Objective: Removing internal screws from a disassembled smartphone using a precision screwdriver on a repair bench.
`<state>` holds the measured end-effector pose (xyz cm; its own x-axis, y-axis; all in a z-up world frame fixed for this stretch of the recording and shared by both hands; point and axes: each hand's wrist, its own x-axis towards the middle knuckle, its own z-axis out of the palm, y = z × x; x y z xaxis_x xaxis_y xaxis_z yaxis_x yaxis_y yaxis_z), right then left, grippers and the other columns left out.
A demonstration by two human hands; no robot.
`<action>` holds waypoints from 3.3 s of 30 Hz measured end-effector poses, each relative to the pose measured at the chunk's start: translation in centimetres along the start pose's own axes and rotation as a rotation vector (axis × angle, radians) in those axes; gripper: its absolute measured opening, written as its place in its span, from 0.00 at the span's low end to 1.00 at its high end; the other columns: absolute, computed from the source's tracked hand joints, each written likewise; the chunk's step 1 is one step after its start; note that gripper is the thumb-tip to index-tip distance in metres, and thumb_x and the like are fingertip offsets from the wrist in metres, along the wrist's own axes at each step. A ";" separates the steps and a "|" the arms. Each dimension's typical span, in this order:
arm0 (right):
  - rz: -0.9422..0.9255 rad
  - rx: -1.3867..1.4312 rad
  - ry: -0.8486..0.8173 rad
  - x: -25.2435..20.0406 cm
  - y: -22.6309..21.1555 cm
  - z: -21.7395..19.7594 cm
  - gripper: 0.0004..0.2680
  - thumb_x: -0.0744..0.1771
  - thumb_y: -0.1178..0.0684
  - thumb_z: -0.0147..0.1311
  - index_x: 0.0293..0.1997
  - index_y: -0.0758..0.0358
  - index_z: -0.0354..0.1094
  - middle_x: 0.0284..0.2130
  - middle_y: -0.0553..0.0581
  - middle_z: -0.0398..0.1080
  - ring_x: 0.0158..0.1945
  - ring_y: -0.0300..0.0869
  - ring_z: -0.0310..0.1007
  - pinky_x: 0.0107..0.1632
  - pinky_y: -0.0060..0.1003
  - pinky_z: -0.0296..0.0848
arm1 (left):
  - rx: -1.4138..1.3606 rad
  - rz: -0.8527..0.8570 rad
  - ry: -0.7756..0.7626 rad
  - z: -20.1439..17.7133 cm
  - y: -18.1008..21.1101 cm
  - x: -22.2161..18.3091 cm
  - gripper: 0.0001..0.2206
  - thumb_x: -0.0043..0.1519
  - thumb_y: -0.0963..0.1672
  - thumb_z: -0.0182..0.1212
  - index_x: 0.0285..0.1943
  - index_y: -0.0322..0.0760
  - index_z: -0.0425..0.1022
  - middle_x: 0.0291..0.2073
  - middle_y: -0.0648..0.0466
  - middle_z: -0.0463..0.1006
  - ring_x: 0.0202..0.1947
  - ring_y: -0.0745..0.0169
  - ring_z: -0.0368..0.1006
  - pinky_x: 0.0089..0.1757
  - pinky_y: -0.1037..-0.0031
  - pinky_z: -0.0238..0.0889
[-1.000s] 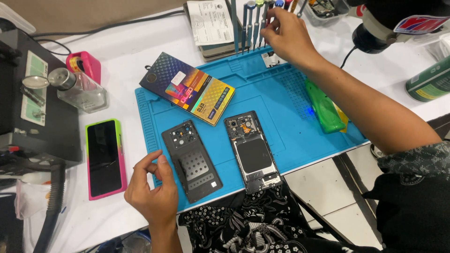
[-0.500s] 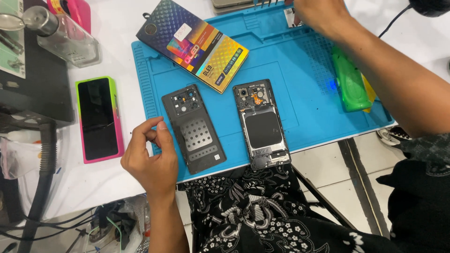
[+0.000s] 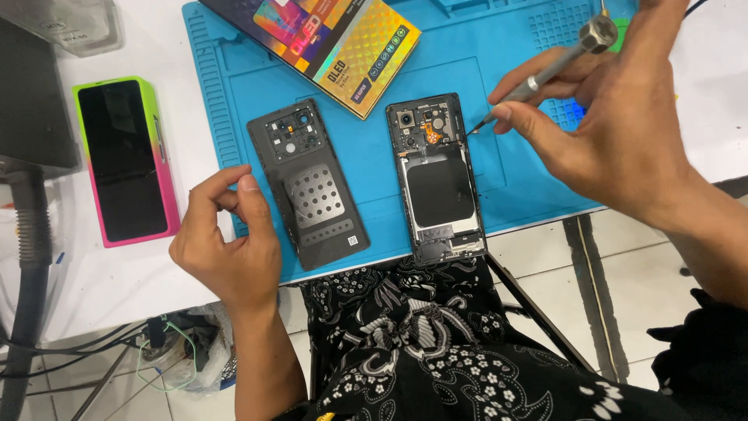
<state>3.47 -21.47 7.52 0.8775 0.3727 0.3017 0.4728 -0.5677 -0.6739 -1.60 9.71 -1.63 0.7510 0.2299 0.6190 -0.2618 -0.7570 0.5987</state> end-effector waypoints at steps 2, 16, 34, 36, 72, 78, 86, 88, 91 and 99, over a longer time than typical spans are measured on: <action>-0.015 -0.064 -0.011 -0.4 -0.1 0.1 0.26 0.71 0.73 0.62 0.66 0.70 0.39 0.43 0.73 0.72 0.48 0.56 0.83 0.52 0.44 0.83 | 0.002 0.002 -0.003 0.0 -0.1 0.0 0.04 0.73 0.38 0.60 0.47 0.28 0.79 0.23 0.53 0.70 0.25 0.63 0.66 0.34 0.71 0.57; -0.022 -0.185 -0.047 -0.3 1.2 1.1 0.20 0.70 0.69 0.64 0.63 0.70 0.51 0.40 0.59 0.75 0.47 0.46 0.83 0.44 0.34 0.73 | -0.003 -0.001 -0.013 -0.1 -0.2 0.0 0.04 0.72 0.38 0.60 0.48 0.29 0.79 0.23 0.54 0.70 0.25 0.63 0.66 0.33 0.71 0.56; -0.112 -0.737 -0.220 0.8 2.2 -1.5 0.17 0.73 0.39 0.72 0.36 0.54 0.67 0.17 0.45 0.61 0.26 0.41 0.67 0.32 0.41 0.61 | 0.279 0.084 -0.371 1.0 -0.3 1.2 0.21 0.69 0.49 0.62 0.67 0.33 0.69 0.52 0.46 0.71 0.50 0.46 0.65 0.46 0.57 0.58; -0.079 -1.036 -0.407 1.6 1.6 -1.6 0.11 0.73 0.31 0.54 0.43 0.38 0.74 0.20 0.38 0.71 0.29 0.42 0.76 0.29 0.40 0.67 | 0.234 0.098 -0.391 1.0 -0.3 1.2 0.23 0.68 0.49 0.62 0.68 0.33 0.69 0.51 0.46 0.70 0.49 0.46 0.65 0.46 0.57 0.59; 0.084 -1.044 -0.695 3.1 0.7 -3.4 0.17 0.69 0.26 0.41 0.58 0.35 0.66 0.24 0.38 0.79 0.33 0.42 0.83 0.28 0.44 0.76 | -0.023 -0.028 -0.466 0.1 0.4 1.6 0.23 0.77 0.50 0.34 0.76 0.34 0.58 0.73 0.45 0.62 0.74 0.44 0.55 0.67 0.53 0.48; 0.010 -0.817 -0.650 2.5 1.3 -3.9 0.16 0.67 0.32 0.50 0.57 0.43 0.66 0.39 0.41 0.76 0.34 0.42 0.79 0.34 0.46 0.76 | -0.072 0.036 -0.405 -0.4 1.0 1.9 0.21 0.77 0.48 0.36 0.69 0.30 0.66 0.66 0.44 0.71 0.69 0.44 0.63 0.65 0.55 0.51; -0.137 -0.814 -0.651 2.2 2.0 -4.0 0.12 0.69 0.43 0.49 0.58 0.44 0.68 0.51 0.44 0.72 0.35 0.47 0.79 0.34 0.49 0.81 | -0.085 -0.015 -0.415 -0.3 1.0 1.6 0.23 0.77 0.50 0.37 0.73 0.28 0.58 0.64 0.44 0.73 0.68 0.45 0.64 0.66 0.55 0.51; -0.129 -0.812 -0.616 2.3 2.1 -3.9 0.15 0.68 0.35 0.50 0.56 0.47 0.70 0.48 0.45 0.76 0.30 0.46 0.81 0.34 0.49 0.79 | -0.089 -0.019 -0.414 -0.3 0.9 1.7 0.23 0.77 0.50 0.37 0.74 0.28 0.57 0.64 0.44 0.73 0.68 0.45 0.64 0.66 0.55 0.51; -0.130 -0.745 -0.595 2.1 2.2 -4.0 0.08 0.71 0.47 0.49 0.54 0.49 0.72 0.46 0.44 0.77 0.41 0.48 0.80 0.38 0.48 0.79 | -0.097 -0.024 -0.418 -0.3 0.9 1.6 0.23 0.77 0.49 0.38 0.74 0.29 0.57 0.65 0.45 0.73 0.68 0.46 0.64 0.66 0.55 0.51; -0.097 -0.821 -0.632 2.1 2.0 -3.9 0.08 0.71 0.47 0.46 0.54 0.41 0.69 0.49 0.40 0.74 0.39 0.46 0.80 0.36 0.48 0.81 | -0.107 -0.043 -0.425 -0.4 1.0 1.7 0.24 0.77 0.51 0.37 0.75 0.30 0.56 0.64 0.45 0.74 0.68 0.47 0.63 0.66 0.56 0.51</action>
<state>6.54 -24.69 9.41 0.7429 0.6259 -0.2376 0.6560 -0.7513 0.0721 -0.82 9.59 0.18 0.9394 -0.0298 0.3416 -0.2697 -0.6795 0.6824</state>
